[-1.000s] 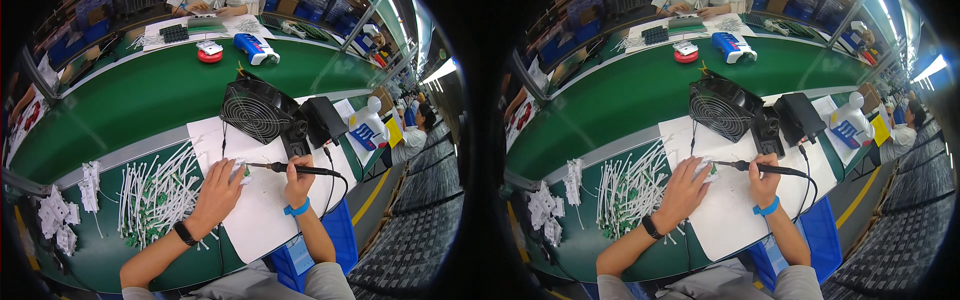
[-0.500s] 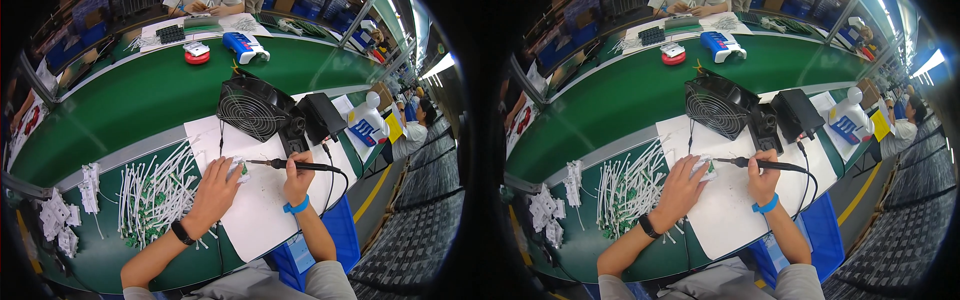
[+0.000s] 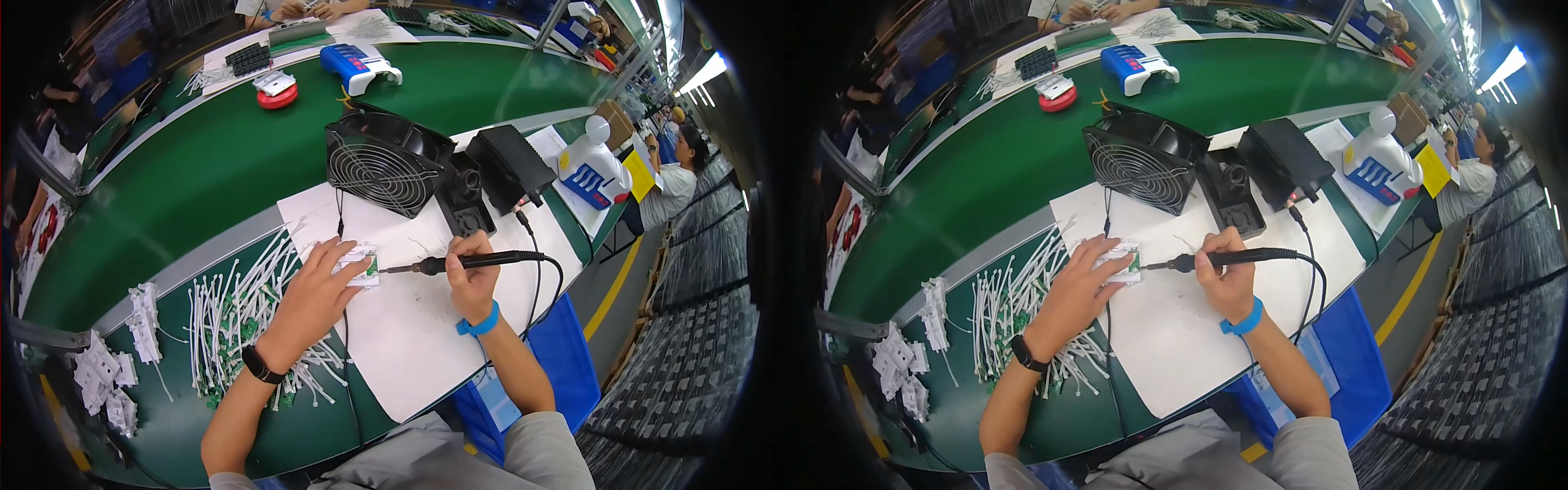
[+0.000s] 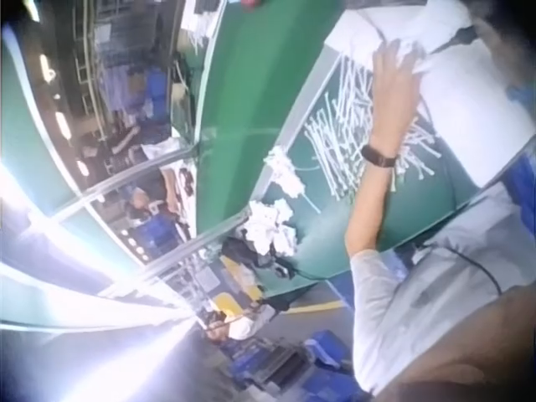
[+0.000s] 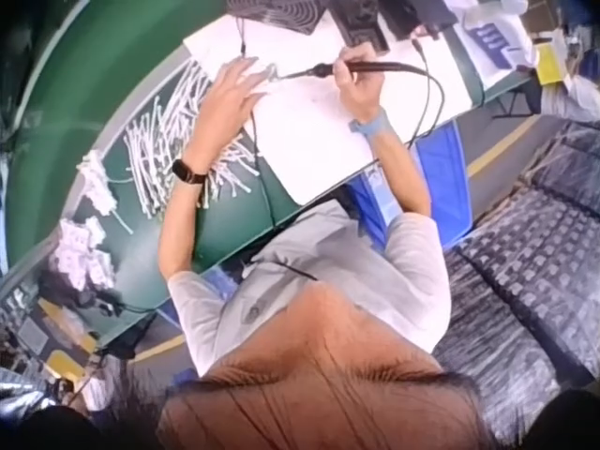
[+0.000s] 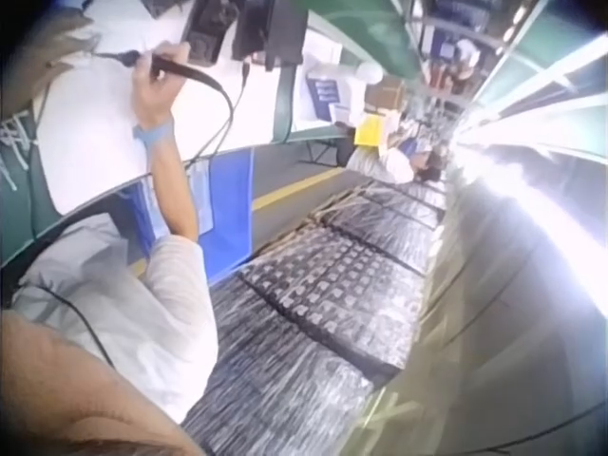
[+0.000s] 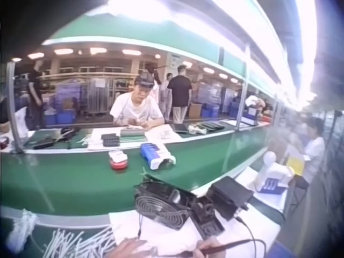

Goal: Soldering wires onto printed circuit boards for lighting components at an assembly station.

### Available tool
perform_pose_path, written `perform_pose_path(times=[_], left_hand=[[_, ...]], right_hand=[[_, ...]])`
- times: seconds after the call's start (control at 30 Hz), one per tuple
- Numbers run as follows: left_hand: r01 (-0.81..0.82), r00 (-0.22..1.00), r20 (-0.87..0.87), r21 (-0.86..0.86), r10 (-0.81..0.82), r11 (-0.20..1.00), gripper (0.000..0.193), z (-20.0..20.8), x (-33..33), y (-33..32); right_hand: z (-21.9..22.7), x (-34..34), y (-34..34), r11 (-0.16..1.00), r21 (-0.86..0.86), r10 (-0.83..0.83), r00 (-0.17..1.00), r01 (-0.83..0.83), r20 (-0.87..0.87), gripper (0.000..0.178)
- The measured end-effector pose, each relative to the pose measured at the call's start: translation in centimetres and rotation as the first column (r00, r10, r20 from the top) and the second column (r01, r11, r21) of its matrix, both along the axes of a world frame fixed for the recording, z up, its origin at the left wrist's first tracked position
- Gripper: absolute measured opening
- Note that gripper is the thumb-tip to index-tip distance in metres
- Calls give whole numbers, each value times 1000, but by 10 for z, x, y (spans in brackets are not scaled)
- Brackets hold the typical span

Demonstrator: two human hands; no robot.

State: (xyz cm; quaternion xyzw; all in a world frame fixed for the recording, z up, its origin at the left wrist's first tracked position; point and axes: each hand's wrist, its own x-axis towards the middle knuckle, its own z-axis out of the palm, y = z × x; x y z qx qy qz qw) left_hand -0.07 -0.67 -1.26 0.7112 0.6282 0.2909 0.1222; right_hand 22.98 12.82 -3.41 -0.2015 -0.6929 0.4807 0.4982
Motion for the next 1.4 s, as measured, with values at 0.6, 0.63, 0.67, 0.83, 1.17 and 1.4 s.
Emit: perform_pose_path(times=[0.6, 0.63, 0.67, 0.83, 1.17, 1.4], left_hand=[[-6, 999, -36, 35, 7, 999, 40, 5, 5, 2], [-8, 1000, -29, 30, 9, 1000, 40, 5, 4, 2], [-8, 1000, -30, 30, 9, 1000, 40, 5, 4, 2], [-10, 999, -46, 50, 12, 999, 40, 3, 4, 1], [-14, 998, -55, 52, 17, 999, 38, 5, 5, 3], [-9, 998, -57, 64, 12, 998, 39, 3, 4, 3]], right_hand=[[1, -1, 0, 998, -30, 60, 998, -59, 16, 18], [1, -1, 0, 998, -28, 59, 998, -59, 13, 18], [1, -1, 0, 998, -29, 59, 998, -59, 12, 18], [1, -3, -3, 999, 17, -31, 1000, 30, 3, 18], [0, -3, -1, 998, -22, 52, 999, -52, -1, 18], [-1, -4, -3, 1000, -2, -24, 1000, 24, -7, 17]])
